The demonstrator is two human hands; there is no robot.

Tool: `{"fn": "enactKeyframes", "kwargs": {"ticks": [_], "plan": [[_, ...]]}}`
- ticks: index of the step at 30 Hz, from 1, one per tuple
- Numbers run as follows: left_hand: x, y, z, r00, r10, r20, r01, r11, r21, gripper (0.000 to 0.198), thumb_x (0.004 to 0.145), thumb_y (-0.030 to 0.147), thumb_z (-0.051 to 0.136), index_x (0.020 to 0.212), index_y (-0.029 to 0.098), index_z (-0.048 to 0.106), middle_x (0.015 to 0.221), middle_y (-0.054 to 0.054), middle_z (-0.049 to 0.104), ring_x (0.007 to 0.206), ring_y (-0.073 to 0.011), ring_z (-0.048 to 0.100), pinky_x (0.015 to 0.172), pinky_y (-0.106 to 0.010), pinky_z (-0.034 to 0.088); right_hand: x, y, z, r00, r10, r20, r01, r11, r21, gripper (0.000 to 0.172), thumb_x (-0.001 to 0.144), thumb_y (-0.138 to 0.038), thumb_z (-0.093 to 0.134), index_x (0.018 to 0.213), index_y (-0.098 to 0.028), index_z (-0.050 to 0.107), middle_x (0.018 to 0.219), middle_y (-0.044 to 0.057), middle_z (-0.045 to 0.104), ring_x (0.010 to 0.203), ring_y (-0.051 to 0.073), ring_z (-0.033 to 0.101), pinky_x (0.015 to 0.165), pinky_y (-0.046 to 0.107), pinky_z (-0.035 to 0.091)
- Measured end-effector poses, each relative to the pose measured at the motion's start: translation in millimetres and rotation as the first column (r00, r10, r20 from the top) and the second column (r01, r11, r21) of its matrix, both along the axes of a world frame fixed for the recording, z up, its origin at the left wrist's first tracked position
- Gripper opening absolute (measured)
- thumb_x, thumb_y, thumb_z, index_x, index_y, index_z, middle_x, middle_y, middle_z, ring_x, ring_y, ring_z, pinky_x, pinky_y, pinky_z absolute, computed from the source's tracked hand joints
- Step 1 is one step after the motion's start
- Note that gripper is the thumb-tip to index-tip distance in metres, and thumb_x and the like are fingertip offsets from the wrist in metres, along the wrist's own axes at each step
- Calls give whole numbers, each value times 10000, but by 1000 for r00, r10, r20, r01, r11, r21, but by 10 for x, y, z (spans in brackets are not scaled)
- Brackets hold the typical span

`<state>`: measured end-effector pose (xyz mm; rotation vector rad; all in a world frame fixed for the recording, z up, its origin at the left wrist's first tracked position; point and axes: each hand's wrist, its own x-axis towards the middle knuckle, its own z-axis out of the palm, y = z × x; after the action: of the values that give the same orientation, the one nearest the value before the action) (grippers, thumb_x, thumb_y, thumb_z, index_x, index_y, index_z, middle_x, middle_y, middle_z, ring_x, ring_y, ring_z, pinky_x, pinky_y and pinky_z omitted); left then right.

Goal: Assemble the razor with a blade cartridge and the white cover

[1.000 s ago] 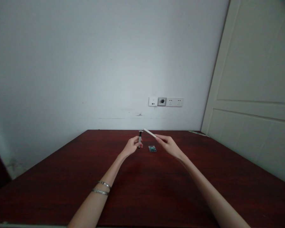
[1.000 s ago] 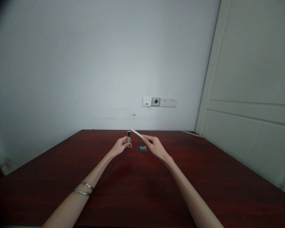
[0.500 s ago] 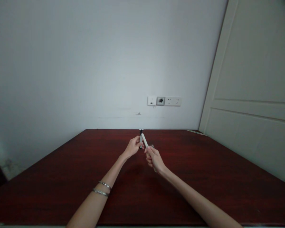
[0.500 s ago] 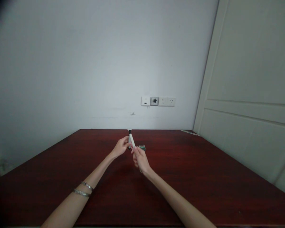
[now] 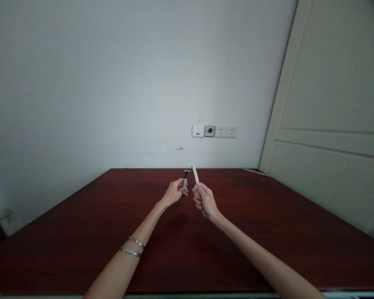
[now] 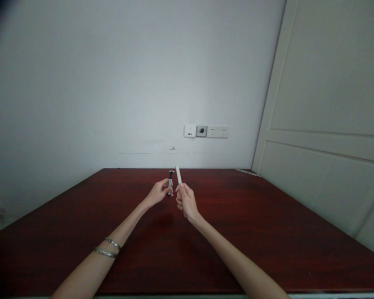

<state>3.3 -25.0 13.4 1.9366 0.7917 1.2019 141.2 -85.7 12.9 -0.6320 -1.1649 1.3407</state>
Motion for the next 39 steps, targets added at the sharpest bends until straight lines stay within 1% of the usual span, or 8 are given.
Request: {"fn": "enactKeyframes", "kwargs": {"ticks": [3, 8, 16, 19, 23, 29, 35, 39], "plan": [[11, -1, -2, 1000, -20, 3, 20, 1000, 6, 45, 741, 156, 507, 784, 149, 495, 700, -6, 586, 571, -112, 584, 607, -243, 462, -6, 52, 19, 1000, 7, 0, -7, 1000, -2, 403, 695, -586, 547, 701, -203, 422, 439, -124, 251, 313, 11, 144, 289, 131, 82], [-15, 44, -35, 1000, 20, -4, -20, 999, 47, 68, 741, 134, 497, 808, 145, 503, 687, -7, 586, 595, -123, 591, 611, -238, 456, -51, 44, -80, 999, 18, 30, -16, 999, -48, 407, 693, -591, 545, 704, -204, 420, 441, -125, 257, 309, 11, 143, 280, 130, 79], [-3, 5, -2, 1000, 5, -12, -4, 997, 73, 57, 725, 116, 494, 774, 140, 507, 700, -5, 592, 633, -128, 588, 612, -234, 451, -94, 49, -25, 998, 31, -49, -33, 999, -33, 416, 665, -580, 575, 693, -198, 412, 429, -129, 259, 312, 5, 138, 287, 124, 83], [-13, 35, -11, 999, 35, 12, -35, 998, 59, 75, 723, 112, 492, 792, 139, 502, 666, 4, 578, 601, -120, 582, 587, -226, 453, -88, 20, -24, 998, 54, -26, -56, 996, -66, 419, 660, -580, 583, 698, -197, 416, 428, -131, 250, 314, 5, 138, 289, 122, 71], [-17, 52, -34, 1000, -2, 17, 2, 999, 33, 68, 728, 124, 496, 793, 139, 485, 678, 7, 576, 546, -105, 572, 570, -232, 461, -51, 30, 33, 997, 47, -58, -48, 999, -19, 410, 671, -572, 582, 702, -195, 424, 428, -130, 258, 318, 3, 129, 291, 123, 78], [-2, 19, 6, 999, 28, 28, -29, 998, 53, 93, 717, 105, 496, 805, 135, 500, 662, 6, 575, 574, -108, 579, 579, -224, 459, -57, -16, -101, 999, 48, 14, -46, 994, -99, 424, 668, -590, 574, 702, -198, 416, 427, -130, 251, 317, 7, 144, 293, 123, 71], [-12, 30, -7, 1000, 1, 25, -2, 1000, 31, 76, 724, 128, 499, 799, 139, 495, 664, 8, 574, 540, -112, 584, 571, -240, 465, -61, 7, -24, 996, 8, -83, -9, 1000, -22, 409, 668, -568, 587, 706, -195, 423, 430, -129, 255, 317, 4, 133, 300, 125, 68], [-1, 28, -1, 1000, 1, 25, -3, 999, 48, 91, 720, 117, 493, 808, 138, 505, 682, 0, 581, 559, -116, 588, 574, -236, 462, -70, -6, -100, 999, 19, -41, -23, 996, -91, 433, 657, -594, 584, 694, -197, 416, 424, -130, 249, 316, 7, 141, 292, 124, 78]]}}
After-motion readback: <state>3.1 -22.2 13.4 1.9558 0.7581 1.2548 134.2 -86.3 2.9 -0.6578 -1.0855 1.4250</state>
